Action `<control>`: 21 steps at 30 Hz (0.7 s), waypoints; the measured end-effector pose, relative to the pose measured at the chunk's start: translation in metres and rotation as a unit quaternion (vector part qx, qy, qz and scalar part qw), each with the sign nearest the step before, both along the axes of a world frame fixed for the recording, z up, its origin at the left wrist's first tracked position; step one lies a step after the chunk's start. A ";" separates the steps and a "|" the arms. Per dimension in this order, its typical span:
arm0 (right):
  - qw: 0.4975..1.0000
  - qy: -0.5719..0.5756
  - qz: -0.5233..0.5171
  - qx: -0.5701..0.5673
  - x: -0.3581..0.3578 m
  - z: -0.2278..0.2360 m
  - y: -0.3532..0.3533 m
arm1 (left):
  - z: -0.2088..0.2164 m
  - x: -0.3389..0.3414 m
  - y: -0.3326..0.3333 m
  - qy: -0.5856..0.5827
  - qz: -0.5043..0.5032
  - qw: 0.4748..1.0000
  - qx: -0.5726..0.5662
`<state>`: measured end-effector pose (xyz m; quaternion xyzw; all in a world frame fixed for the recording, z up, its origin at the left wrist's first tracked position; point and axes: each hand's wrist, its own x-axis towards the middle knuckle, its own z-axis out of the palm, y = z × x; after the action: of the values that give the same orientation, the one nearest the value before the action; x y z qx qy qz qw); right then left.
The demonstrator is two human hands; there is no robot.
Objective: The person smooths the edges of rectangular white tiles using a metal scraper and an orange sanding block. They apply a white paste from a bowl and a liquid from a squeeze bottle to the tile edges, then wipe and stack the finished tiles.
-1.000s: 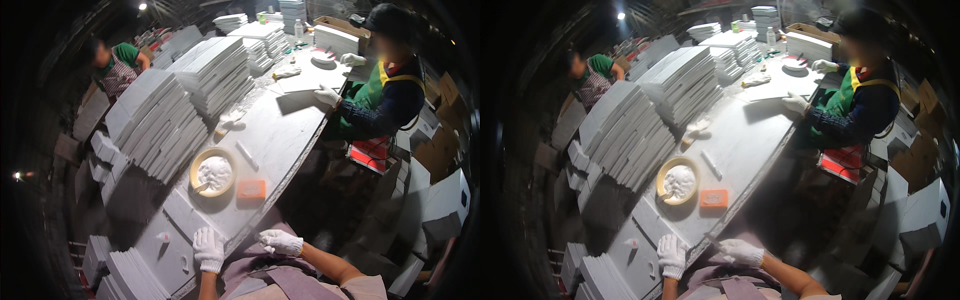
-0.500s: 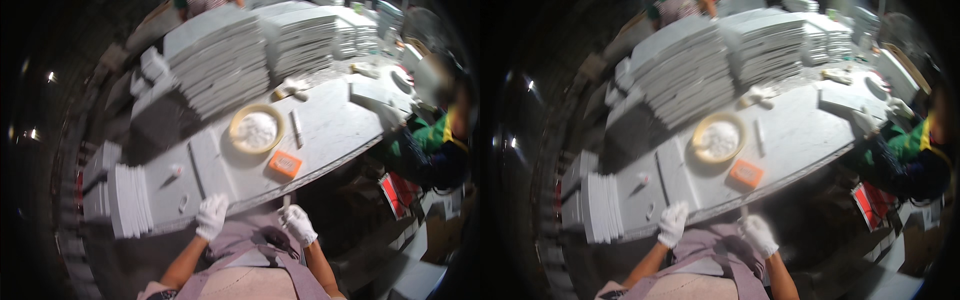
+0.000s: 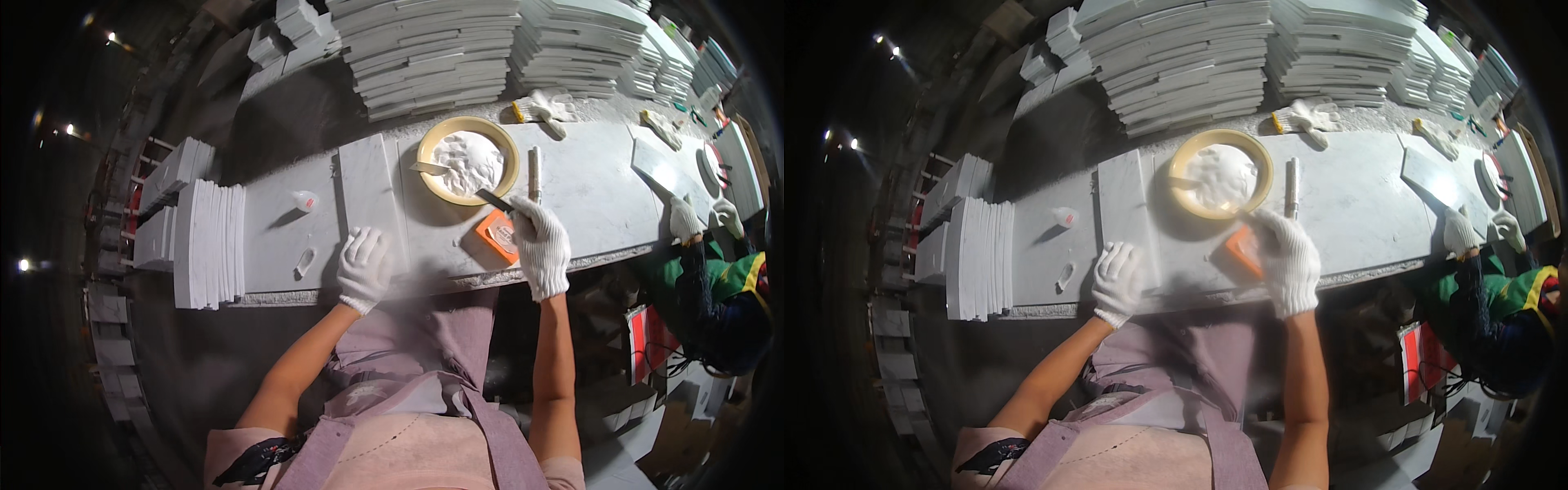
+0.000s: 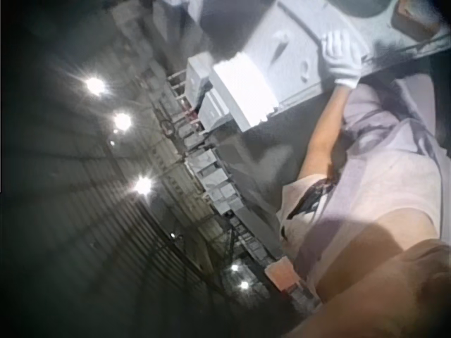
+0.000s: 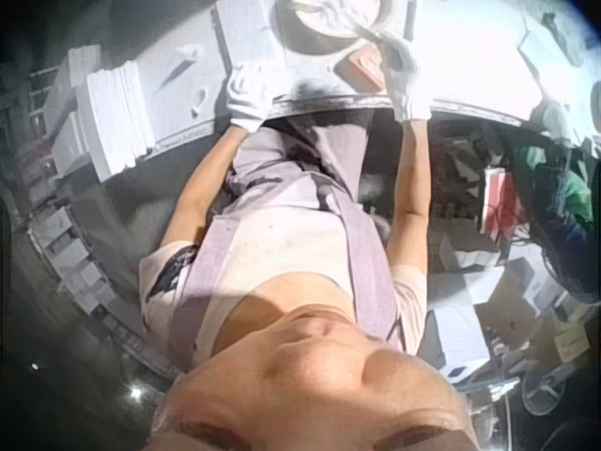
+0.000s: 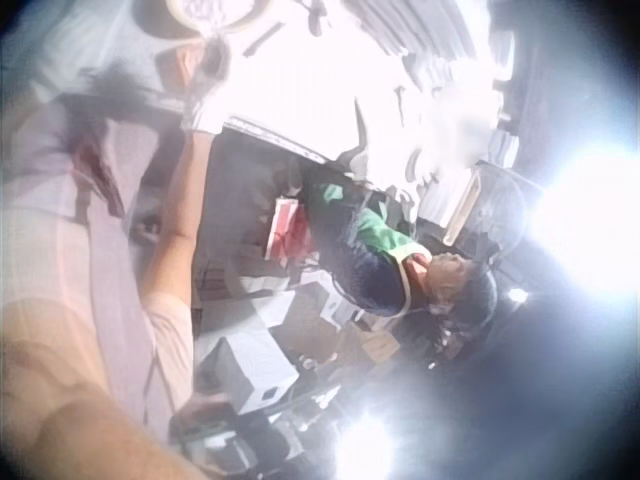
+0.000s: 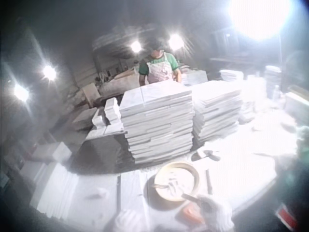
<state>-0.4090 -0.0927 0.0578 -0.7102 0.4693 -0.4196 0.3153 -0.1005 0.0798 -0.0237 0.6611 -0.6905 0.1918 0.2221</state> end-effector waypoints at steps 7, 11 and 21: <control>0.976 0.213 0.015 -0.048 0.023 0.017 -0.047 | 0.009 -0.003 -0.005 -0.013 0.039 0.999 0.008; 0.958 0.282 0.023 -0.033 0.032 0.005 -0.059 | 0.013 -0.003 -0.009 0.022 0.015 1.000 0.007; 0.995 0.062 -0.037 -0.069 -0.033 0.002 0.021 | 0.028 0.000 0.014 0.075 0.034 0.996 0.038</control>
<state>-0.4422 -0.0713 0.0599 -0.7371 0.4839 -0.4174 0.2198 -0.1004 0.0940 0.0039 0.7048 -0.6558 0.1223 0.2412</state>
